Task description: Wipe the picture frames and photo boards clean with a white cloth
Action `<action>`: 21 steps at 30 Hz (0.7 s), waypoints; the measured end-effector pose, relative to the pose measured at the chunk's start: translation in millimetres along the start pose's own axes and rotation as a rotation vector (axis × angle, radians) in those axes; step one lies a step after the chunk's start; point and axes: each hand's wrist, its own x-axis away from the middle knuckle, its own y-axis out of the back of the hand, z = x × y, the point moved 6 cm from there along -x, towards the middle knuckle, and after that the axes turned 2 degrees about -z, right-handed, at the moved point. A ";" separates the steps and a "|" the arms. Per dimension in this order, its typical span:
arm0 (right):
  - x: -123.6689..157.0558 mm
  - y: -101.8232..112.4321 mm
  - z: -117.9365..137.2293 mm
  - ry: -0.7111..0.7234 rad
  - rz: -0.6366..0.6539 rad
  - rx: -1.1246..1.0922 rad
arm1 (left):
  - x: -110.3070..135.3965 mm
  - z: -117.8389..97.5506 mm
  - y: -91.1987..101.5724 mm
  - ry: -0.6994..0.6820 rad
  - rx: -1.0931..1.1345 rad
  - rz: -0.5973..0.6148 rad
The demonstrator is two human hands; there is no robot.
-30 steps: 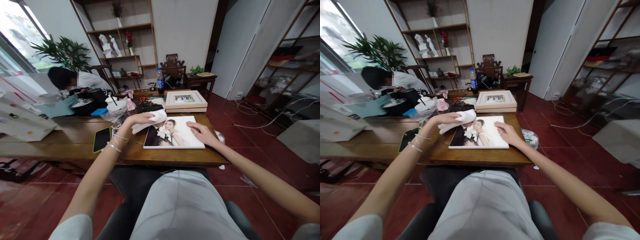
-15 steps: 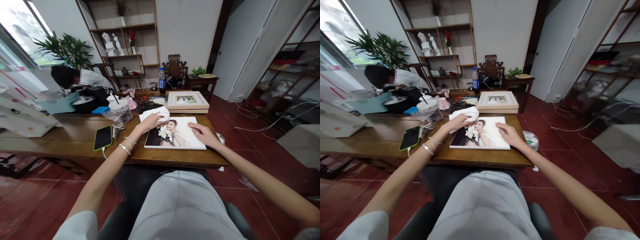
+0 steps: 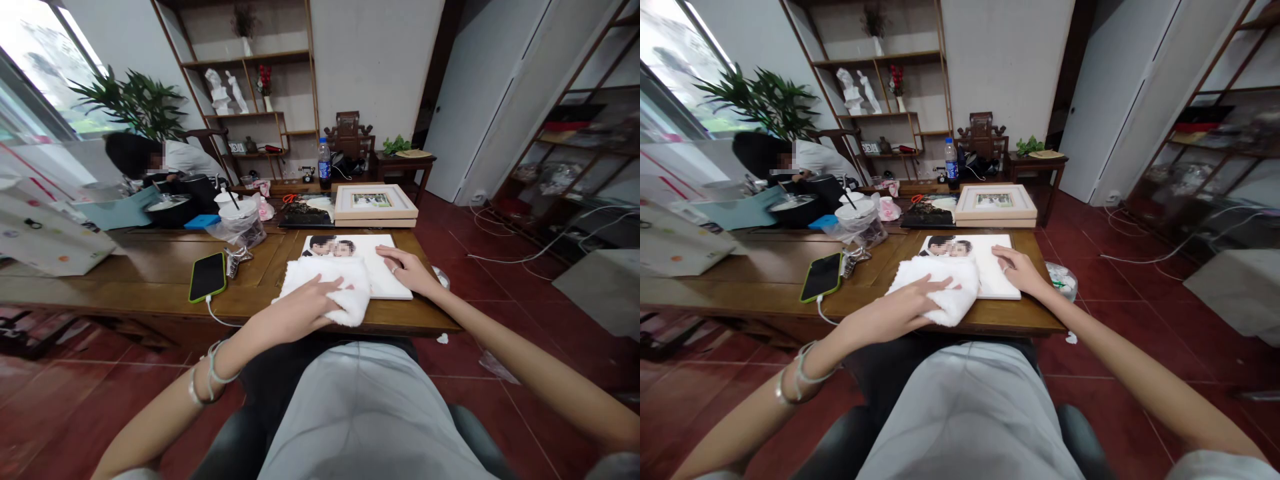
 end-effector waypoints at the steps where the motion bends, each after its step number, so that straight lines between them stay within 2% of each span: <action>1: -0.1 0.0 -0.2 0.003 0.001 0.005 | 1.8 -2.9 0.7 -0.008 0.004 0.010; 3: -0.3 -0.3 -0.5 0.008 0.006 0.019 | 1.0 0.0 1.4 -0.016 0.013 0.022; 5: -0.4 -0.7 -0.8 0.011 0.013 0.033 | -5.5 14.2 1.0 -0.008 0.017 0.016; 9: -0.1 -0.4 -0.6 0.010 0.007 0.030 | -31.3 66.9 -5.8 0.048 -0.003 -0.023; 12: 0.0 -0.2 -0.2 0.003 0.005 0.018 | -53.6 107.2 -7.0 0.087 -0.013 -0.141; 14: 0.0 -0.3 -0.1 -0.002 0.008 0.017 | -65.9 125.3 -8.2 0.105 -0.019 -0.186; 17: 0.0 -0.7 0.1 0.006 0.015 0.008 | -76.7 135.8 -12.4 0.130 -0.056 -0.169; 19: 0.0 -0.8 0.0 0.013 0.015 0.002 | -77.2 130.9 -14.6 0.126 -0.084 -0.150; 21: 0.0 -0.7 -0.3 0.012 0.013 0.003 | -72.5 117.2 -14.6 0.112 -0.100 -0.146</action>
